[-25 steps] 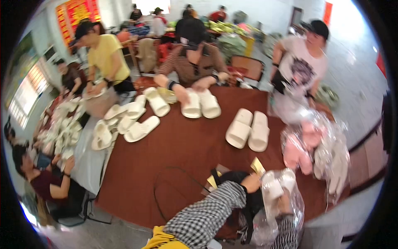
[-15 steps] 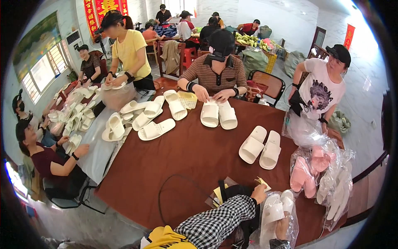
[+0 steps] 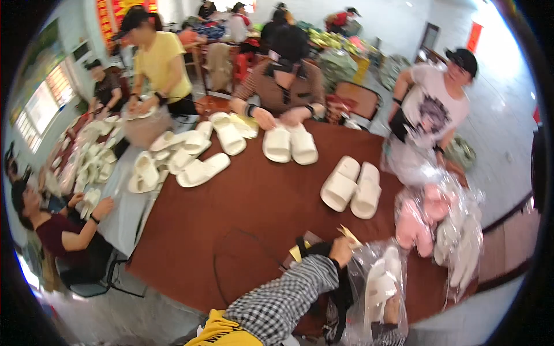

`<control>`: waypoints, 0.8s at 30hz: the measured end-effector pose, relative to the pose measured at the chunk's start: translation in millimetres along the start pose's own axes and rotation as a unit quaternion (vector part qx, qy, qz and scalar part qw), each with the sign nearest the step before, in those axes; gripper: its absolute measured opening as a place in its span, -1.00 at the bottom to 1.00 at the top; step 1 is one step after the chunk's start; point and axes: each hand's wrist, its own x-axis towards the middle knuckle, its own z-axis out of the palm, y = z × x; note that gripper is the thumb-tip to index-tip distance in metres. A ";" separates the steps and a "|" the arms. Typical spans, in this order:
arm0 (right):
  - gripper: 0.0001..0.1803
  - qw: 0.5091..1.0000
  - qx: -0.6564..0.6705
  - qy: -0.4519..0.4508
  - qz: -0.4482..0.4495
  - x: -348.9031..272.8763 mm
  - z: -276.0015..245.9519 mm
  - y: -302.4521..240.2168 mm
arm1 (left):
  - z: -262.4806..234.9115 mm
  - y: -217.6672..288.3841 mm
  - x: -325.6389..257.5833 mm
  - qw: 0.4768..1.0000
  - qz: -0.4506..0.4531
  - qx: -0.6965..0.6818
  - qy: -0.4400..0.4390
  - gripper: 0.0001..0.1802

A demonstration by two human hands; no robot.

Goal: Recorder labels and bags pairs of white sandals in a manufacturing setting.

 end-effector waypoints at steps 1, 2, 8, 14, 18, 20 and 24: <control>-0.65 1.000 0.006 0.017 0.023 -14.0 -15.0 23.8 | -7.9 0.4 5.6 1.000 -0.016 0.011 -0.006 -0.75; -0.64 0.998 0.008 0.041 0.053 -21.6 -37.3 41.4 | -16.5 4.8 8.9 0.998 -0.024 -0.044 -0.027 -0.75; -0.51 0.976 0.123 0.012 0.178 -115.2 -60.6 53.3 | -49.8 34.4 15.3 0.986 -0.010 0.026 -0.164 -0.64; -0.65 0.994 -0.055 -0.030 0.090 -126.9 -45.2 13.0 | -33.3 57.1 8.2 0.949 0.044 0.157 -0.270 -0.37; -0.61 0.988 -0.114 -0.074 0.069 -143.5 -41.4 9.0 | -25.2 68.8 -1.0 0.948 0.026 0.062 -0.313 -0.55; -0.65 0.993 -0.076 -0.061 0.069 -141.6 -32.9 6.0 | -22.8 61.8 -1.6 0.960 -0.005 -0.021 -0.279 -0.67; -0.70 0.982 -0.132 -0.060 0.117 -162.8 -29.6 21.6 | -28.3 48.6 18.1 0.998 0.010 -0.027 -0.057 -0.70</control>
